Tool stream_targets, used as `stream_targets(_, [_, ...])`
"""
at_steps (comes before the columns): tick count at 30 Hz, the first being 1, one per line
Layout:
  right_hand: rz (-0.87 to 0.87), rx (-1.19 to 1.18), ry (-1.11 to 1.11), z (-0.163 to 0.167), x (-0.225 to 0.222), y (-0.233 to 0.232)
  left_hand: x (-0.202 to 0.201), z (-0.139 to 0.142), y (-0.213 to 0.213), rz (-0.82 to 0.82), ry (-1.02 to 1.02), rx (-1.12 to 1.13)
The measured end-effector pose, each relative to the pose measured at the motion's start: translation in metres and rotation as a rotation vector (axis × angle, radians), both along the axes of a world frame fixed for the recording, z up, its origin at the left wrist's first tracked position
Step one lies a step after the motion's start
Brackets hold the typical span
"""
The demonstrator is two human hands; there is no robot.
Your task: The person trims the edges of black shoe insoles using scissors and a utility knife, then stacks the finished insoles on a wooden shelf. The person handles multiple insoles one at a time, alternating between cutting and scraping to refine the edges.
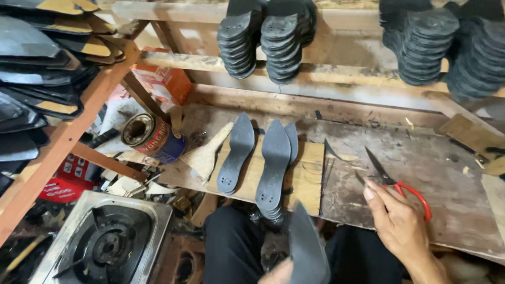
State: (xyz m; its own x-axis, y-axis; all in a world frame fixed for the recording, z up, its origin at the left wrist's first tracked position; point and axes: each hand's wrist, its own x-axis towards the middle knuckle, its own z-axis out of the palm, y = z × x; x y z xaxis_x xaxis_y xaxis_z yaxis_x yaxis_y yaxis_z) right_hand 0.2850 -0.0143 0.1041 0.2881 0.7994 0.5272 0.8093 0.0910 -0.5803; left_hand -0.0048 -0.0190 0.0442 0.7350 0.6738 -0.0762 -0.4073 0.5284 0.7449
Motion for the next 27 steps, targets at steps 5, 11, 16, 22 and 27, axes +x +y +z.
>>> stream_targets(5, [-0.09,-0.241,-0.163,-0.03,-0.002,0.011,-0.018,0.022,0.045,0.171,0.294,0.239])
stream_targets(11, [-0.179,-0.252,-0.498,-0.055,-0.011,0.02,-0.052,0.059,0.146,0.496,0.879,0.576])
stream_targets(16, [-0.198,-0.152,-0.533,-0.064,-0.011,0.019,-0.043,0.073,0.219,0.483,1.285,0.786])
stream_targets(22, [-0.218,-0.164,-0.522,-0.063,-0.012,0.021,-0.023,0.064,0.224,0.466,1.661,1.113])
stream_targets(27, [-0.235,-0.165,-0.52,-0.061,-0.013,0.021,-0.02,0.066,0.2,0.559,1.547,1.22])
